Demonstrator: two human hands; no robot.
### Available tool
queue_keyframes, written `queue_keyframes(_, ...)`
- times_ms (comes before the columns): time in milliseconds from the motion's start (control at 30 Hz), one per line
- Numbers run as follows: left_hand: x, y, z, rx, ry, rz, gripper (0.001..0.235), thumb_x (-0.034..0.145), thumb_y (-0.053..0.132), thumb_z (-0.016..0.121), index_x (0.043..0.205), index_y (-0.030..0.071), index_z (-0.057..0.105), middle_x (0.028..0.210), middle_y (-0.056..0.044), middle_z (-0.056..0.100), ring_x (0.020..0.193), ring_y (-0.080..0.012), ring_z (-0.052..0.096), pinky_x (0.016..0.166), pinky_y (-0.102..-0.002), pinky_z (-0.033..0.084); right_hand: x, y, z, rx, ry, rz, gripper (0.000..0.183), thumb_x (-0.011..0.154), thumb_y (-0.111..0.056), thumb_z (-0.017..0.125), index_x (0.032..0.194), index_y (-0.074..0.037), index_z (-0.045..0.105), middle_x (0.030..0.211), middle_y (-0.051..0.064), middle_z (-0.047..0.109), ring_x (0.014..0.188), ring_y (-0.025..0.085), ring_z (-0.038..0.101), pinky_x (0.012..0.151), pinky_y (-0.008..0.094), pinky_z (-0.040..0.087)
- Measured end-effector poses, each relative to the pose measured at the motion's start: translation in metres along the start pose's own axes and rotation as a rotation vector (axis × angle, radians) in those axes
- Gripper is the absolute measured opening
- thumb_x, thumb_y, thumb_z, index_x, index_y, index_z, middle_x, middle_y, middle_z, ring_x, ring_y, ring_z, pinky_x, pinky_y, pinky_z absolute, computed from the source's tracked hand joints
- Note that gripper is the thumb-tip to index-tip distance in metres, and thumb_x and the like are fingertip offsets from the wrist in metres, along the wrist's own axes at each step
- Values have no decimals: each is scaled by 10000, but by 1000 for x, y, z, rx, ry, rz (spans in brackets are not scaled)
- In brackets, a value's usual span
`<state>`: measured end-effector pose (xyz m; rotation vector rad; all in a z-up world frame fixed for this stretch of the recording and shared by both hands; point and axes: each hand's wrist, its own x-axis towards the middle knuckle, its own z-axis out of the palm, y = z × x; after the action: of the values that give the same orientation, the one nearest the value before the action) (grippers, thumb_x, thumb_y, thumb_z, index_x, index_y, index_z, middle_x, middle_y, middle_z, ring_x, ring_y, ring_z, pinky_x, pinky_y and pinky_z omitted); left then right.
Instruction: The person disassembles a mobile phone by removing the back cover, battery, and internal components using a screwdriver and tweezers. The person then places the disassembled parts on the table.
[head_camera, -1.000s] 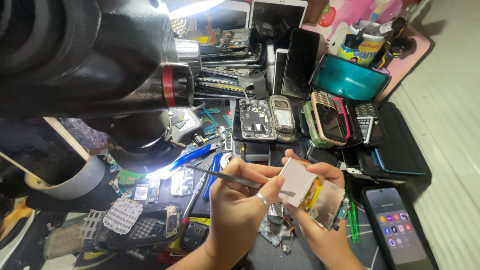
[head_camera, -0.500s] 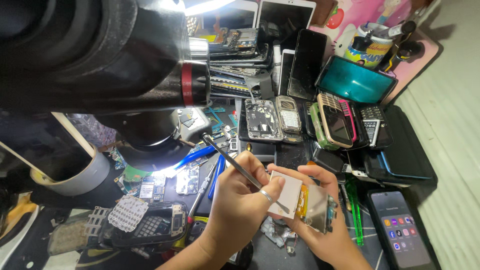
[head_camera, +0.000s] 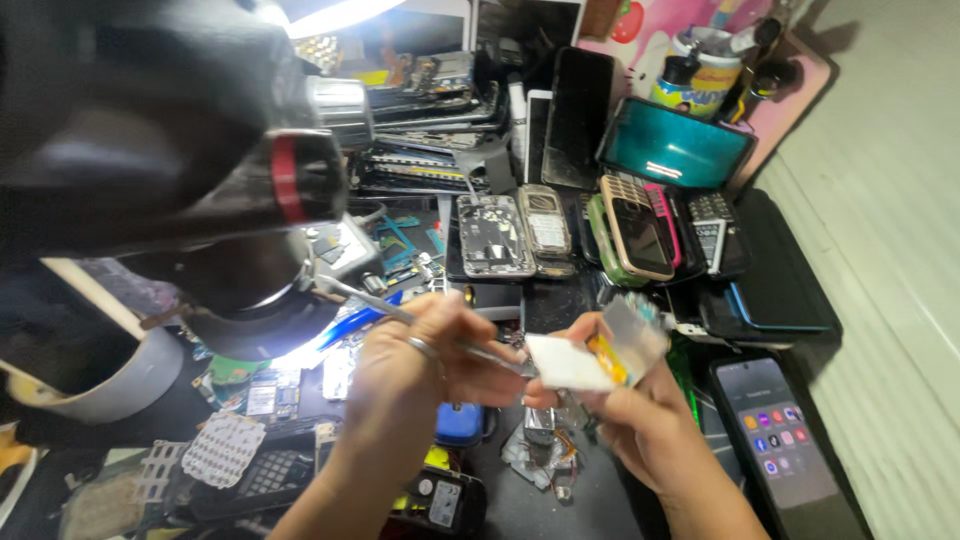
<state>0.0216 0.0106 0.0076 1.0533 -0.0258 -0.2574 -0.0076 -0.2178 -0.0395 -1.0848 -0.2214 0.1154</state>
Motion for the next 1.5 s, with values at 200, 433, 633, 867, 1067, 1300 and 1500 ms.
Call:
queue_keyframes(200, -6, -3, 6, 180, -70, 330, 321, 1087, 222, 466, 901, 6, 615, 820, -111, 654, 782, -221, 715, 787, -379, 620, 6, -14, -2, 14, 81, 41, 385, 867, -110, 574, 1217, 44, 525, 1199, 291, 677, 870, 299, 732, 820, 449, 596)
queue_keyframes(433, -21, 12, 13, 1026, -204, 965, 565, 682, 244, 902, 1176, 68, 691, 983, -125, 573, 827, -239, 649, 714, -348, 541, -2, -6, -7, 55, -55, 123, 455, 873, -82, 570, 1304, 64, 553, 1208, 299, 699, 911, 264, 708, 833, 385, 582)
queue_keyframes(633, -17, 8, 11, 1137, -440, 785, 371, 661, 139, 869, 1000, 151, 719, 999, -39, 657, 853, -225, 691, 707, -349, 550, -10, -5, -8, -8, -92, 308, 508, 844, -18, 575, 1343, 60, 526, 1065, 148, 682, 931, 246, 696, 736, 434, 632)
queue_keyframes(867, -13, -4, 8, 1134, -494, 852, 453, 615, 9, 744, 1042, 158, 770, 1014, -20, 708, 904, -272, 692, 758, -390, 548, -12, -9, -10, -76, -232, 395, 701, 821, -41, 575, 1509, -38, 443, 1020, 161, 692, 731, 265, 730, 646, 405, 646)
queue_keyframes(1067, -17, -16, 16, 1190, -416, 915, 328, 637, 67, 794, 951, 148, 744, 1016, -19, 719, 853, -253, 698, 618, -401, 499, -15, 5, -19, -45, -236, 374, 620, 917, -361, 589, 1408, -2, 466, 1114, 159, 702, 820, 273, 751, 685, 409, 644)
queue_keyframes(1300, -23, -33, 19, 1305, -307, 1078, 336, 730, 90, 795, 1059, 112, 728, 965, -29, 684, 677, -227, 682, 589, -359, 527, -9, 12, -11, -29, -48, 322, 781, 934, -649, 429, 1345, -2, 579, 1204, 192, 692, 989, 240, 741, 787, 359, 637)
queue_keyframes(1500, -24, -37, 25, 1274, -295, 1089, 340, 727, 99, 814, 1049, 77, 704, 1073, -86, 745, 751, -234, 735, 564, -351, 526, -5, 6, 2, 12, -40, 179, 575, 1014, -601, 449, 1101, -47, 577, 1466, 155, 624, 929, 240, 694, 651, 342, 583)
